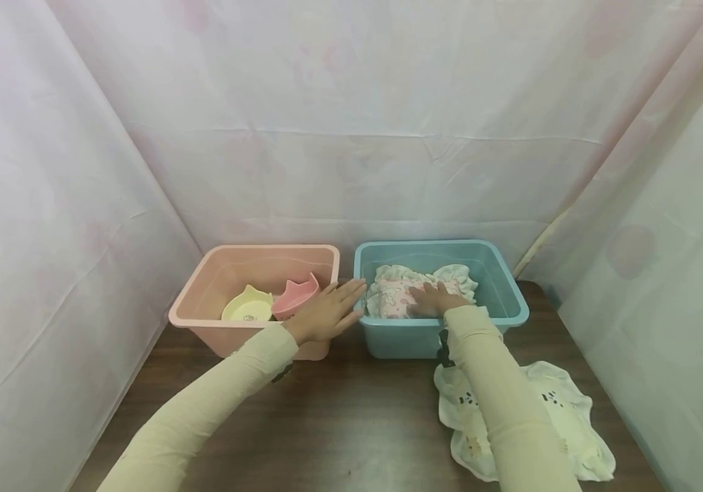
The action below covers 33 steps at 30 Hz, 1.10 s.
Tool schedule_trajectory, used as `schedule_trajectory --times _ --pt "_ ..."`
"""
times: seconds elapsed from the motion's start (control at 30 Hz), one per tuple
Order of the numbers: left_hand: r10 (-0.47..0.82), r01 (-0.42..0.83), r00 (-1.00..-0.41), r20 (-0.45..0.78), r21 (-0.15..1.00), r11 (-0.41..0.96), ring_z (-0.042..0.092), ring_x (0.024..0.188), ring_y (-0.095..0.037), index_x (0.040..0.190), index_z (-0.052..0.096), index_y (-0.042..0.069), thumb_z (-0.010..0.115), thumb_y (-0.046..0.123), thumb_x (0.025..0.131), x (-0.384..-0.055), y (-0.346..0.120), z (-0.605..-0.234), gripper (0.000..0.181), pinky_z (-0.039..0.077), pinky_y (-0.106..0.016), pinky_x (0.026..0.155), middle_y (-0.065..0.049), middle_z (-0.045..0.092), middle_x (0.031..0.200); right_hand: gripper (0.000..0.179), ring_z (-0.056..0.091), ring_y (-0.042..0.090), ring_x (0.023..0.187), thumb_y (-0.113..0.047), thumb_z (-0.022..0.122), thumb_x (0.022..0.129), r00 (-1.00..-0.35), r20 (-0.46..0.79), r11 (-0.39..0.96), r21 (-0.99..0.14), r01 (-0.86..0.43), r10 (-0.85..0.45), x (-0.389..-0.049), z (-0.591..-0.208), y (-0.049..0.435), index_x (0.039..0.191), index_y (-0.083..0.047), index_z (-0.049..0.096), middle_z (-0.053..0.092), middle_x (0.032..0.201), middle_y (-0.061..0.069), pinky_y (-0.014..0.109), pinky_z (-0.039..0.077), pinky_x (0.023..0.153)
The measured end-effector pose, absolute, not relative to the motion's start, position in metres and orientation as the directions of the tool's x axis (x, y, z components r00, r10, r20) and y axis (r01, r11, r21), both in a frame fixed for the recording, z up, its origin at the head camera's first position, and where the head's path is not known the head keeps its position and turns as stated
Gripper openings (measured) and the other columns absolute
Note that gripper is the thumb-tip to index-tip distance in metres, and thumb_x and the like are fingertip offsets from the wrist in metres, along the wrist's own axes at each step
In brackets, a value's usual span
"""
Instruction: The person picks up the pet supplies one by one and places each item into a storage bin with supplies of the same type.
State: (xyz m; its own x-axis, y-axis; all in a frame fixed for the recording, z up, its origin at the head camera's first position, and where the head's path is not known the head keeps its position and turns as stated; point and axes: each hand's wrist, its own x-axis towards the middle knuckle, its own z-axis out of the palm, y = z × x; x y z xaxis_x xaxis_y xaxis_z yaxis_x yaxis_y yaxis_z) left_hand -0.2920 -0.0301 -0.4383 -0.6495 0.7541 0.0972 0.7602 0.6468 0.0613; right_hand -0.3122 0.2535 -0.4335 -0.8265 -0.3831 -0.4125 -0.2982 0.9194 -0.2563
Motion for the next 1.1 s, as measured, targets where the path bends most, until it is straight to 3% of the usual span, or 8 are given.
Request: schedule_trajectory --times 0.1,0.27,0.47,0.77,1.1 --pt "0.758 0.764 -0.645 0.104 0.067 0.641 0.017 0.146 -0.022 0.154 0.017 0.013 0.032 0.045 0.102 -0.293 -0.031 -0.44 0.063 0.01 -0.044 0.118 -0.005 0.019 0.16 0.06 0.007 0.05 0.141 -0.034 0.033 0.104 -0.828 -0.381 0.907 -0.26 -0.331 -0.411 -0.312 -0.426 0.255 0.15 0.002 0.02 0.017 0.154 0.03 0.064 0.002 0.111" --pt "0.759 0.767 -0.641 0.113 0.073 0.637 0.018 0.146 -0.023 0.154 0.018 0.013 0.033 0.045 0.102 -0.295 -0.031 -0.442 0.062 0.01 -0.044 0.118 -0.006 0.02 0.159 0.063 0.002 0.058 0.138 -0.036 0.039 0.103 -0.861 -0.325 0.907 -0.293 -0.302 -0.391 -0.305 -0.409 0.256 0.152 -0.003 0.019 0.01 0.153 0.034 0.071 0.01 0.106" --pt "0.752 0.758 -0.652 0.096 0.064 0.649 0.016 0.147 -0.021 0.155 0.016 0.015 0.028 0.048 0.102 -0.295 -0.032 -0.441 0.063 0.011 -0.044 0.118 -0.004 0.018 0.16 0.068 0.0 0.054 0.139 -0.04 0.044 0.101 -0.891 -0.228 0.902 -0.285 -0.325 -0.393 -0.293 -0.392 0.263 0.154 -0.009 0.017 0.007 0.156 0.028 0.072 0.012 0.105" --pt "0.747 0.752 -0.659 0.08 0.067 0.656 0.013 0.147 -0.019 0.155 0.014 0.015 0.03 0.047 0.102 -0.293 -0.028 -0.437 0.064 0.008 -0.042 0.119 -0.002 0.014 0.161 0.065 0.003 0.054 0.139 -0.036 0.051 0.099 -0.884 -0.08 0.863 -0.273 -0.425 -0.461 -0.266 -0.377 0.282 0.152 -0.009 0.025 0.013 0.155 0.028 0.071 0.012 0.105" --pt "0.747 0.753 -0.658 0.093 0.075 0.654 0.016 0.147 -0.021 0.155 0.017 0.014 0.035 0.045 0.102 -0.294 -0.026 -0.438 0.063 0.009 -0.044 0.118 -0.003 0.016 0.16 0.067 0.003 0.05 0.142 -0.039 0.053 0.098 -0.877 -0.015 0.85 -0.253 -0.461 -0.48 -0.226 -0.367 0.302 0.152 -0.012 0.026 0.014 0.157 0.024 0.069 0.013 0.107"
